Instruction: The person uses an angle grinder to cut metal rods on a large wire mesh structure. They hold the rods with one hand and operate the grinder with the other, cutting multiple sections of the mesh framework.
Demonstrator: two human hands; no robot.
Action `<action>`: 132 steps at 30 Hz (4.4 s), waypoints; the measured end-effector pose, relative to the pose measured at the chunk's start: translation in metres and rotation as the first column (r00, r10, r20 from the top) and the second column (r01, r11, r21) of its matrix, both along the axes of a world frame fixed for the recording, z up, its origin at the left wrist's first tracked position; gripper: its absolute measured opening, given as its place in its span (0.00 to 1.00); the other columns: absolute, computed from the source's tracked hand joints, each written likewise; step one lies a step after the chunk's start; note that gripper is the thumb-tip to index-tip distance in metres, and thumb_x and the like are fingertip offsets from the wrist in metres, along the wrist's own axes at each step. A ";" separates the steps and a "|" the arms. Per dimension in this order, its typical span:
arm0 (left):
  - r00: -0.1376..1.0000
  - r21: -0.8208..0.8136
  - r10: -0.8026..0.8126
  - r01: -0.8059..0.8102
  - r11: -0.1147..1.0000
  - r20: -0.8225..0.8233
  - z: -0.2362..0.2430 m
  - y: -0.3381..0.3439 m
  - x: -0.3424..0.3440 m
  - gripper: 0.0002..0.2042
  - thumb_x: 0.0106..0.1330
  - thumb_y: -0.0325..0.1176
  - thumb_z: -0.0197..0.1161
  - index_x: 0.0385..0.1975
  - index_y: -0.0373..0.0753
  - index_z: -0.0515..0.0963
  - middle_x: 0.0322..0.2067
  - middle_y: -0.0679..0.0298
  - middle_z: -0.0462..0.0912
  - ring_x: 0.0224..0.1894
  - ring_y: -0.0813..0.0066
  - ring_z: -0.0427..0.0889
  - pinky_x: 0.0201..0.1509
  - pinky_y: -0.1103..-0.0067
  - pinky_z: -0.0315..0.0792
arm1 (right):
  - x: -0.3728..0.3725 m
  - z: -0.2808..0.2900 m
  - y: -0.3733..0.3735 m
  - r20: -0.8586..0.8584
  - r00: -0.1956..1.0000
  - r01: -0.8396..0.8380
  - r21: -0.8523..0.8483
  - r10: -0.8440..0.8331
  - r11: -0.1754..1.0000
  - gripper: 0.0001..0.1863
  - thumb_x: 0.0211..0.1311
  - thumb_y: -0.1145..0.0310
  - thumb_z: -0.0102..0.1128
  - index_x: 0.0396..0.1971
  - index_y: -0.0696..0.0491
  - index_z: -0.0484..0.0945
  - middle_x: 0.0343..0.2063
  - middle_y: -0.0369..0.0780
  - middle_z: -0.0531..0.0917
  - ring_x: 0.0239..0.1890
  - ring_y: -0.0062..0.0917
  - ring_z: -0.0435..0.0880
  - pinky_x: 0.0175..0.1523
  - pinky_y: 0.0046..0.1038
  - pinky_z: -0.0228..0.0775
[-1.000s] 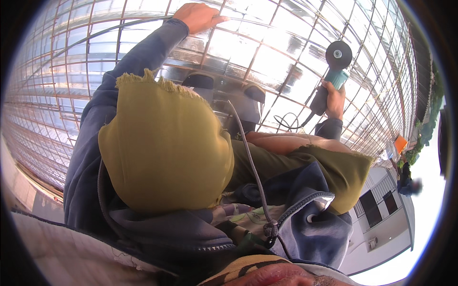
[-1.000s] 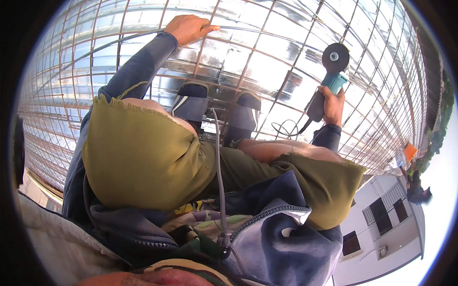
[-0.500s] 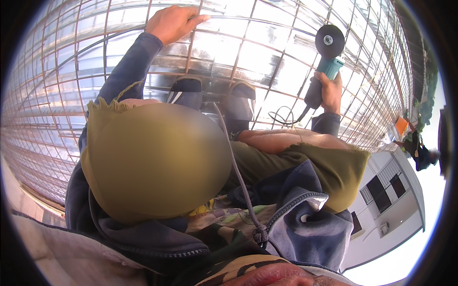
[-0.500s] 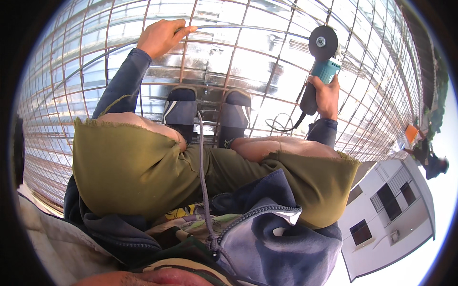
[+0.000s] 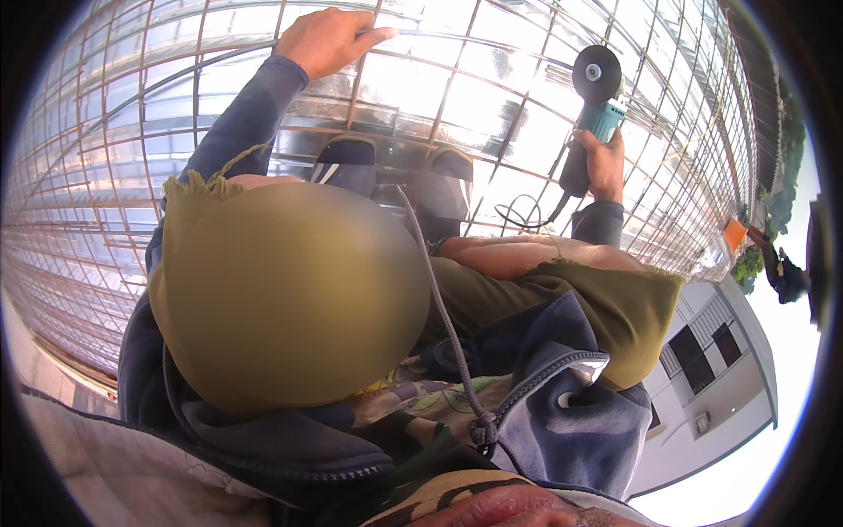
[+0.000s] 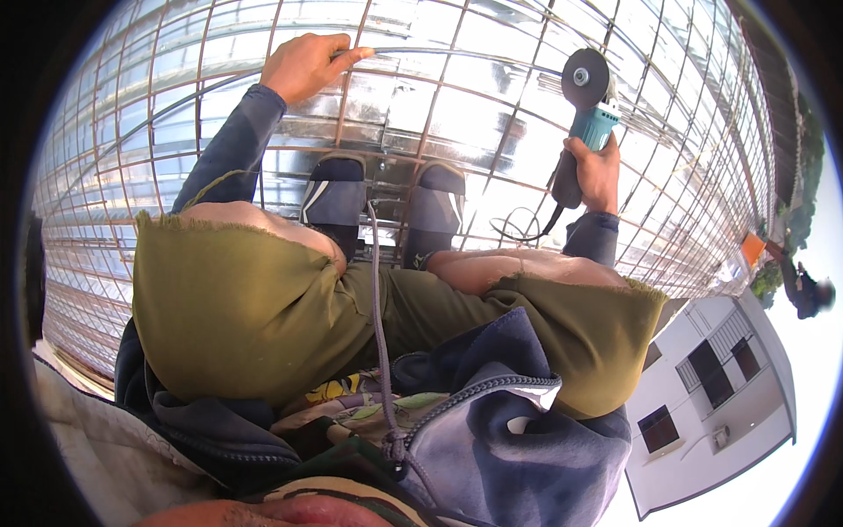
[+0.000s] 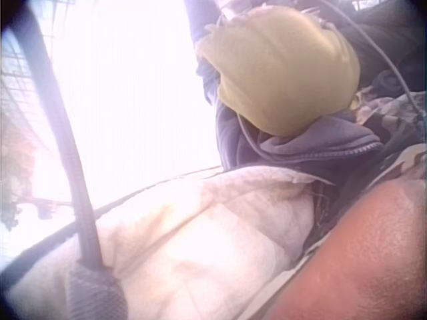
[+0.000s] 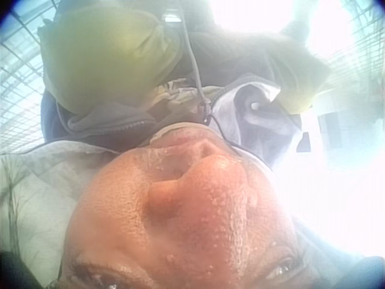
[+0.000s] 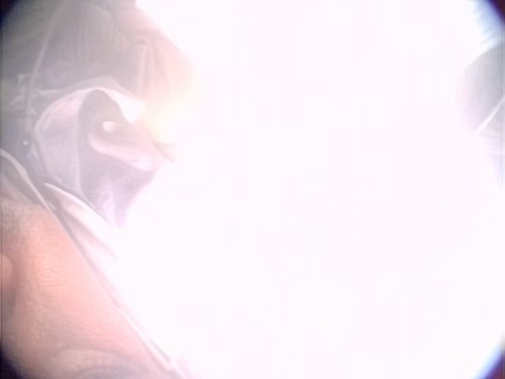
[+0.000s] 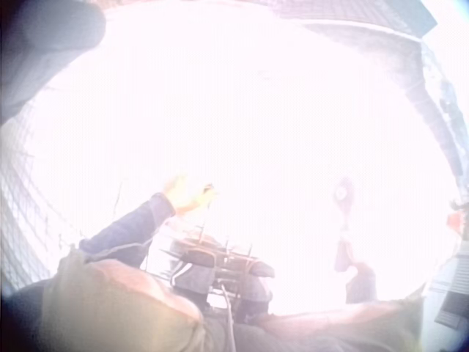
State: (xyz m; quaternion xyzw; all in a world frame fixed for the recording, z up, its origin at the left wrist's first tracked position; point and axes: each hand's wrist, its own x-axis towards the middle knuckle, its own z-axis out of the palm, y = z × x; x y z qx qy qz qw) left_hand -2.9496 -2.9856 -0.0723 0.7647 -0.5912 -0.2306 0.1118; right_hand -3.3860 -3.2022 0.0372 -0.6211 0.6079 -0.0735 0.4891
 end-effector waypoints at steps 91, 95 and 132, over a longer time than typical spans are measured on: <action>0.926 -0.092 -0.315 0.339 0.936 0.209 -0.080 -0.110 -0.018 0.21 0.78 0.48 0.57 0.63 0.46 0.82 0.67 0.53 0.80 0.71 0.47 0.72 0.75 0.44 0.62 | -0.005 -0.009 -0.020 0.029 0.985 0.167 0.097 -0.171 0.981 0.23 0.58 0.74 0.70 0.51 0.64 0.73 0.36 0.46 0.85 0.32 0.30 0.88 0.37 0.31 0.83; 0.938 -0.174 -0.248 0.294 0.940 0.244 -0.085 -0.112 -0.022 0.23 0.77 0.50 0.58 0.64 0.44 0.81 0.69 0.51 0.78 0.74 0.44 0.68 0.78 0.43 0.59 | -0.001 -0.017 -0.037 -0.041 0.995 0.094 0.029 -0.093 0.995 0.24 0.57 0.72 0.71 0.51 0.66 0.75 0.36 0.46 0.86 0.31 0.30 0.87 0.38 0.32 0.83; 0.995 -0.037 0.050 -0.047 0.998 0.088 -0.111 -0.106 -0.026 0.44 0.69 0.58 0.63 0.78 0.34 0.64 0.80 0.42 0.61 0.84 0.40 0.50 0.87 0.49 0.43 | 0.022 -0.028 -0.085 -0.210 0.974 -0.076 0.054 0.086 0.996 0.23 0.60 0.68 0.69 0.53 0.63 0.77 0.36 0.44 0.87 0.32 0.27 0.86 0.37 0.31 0.81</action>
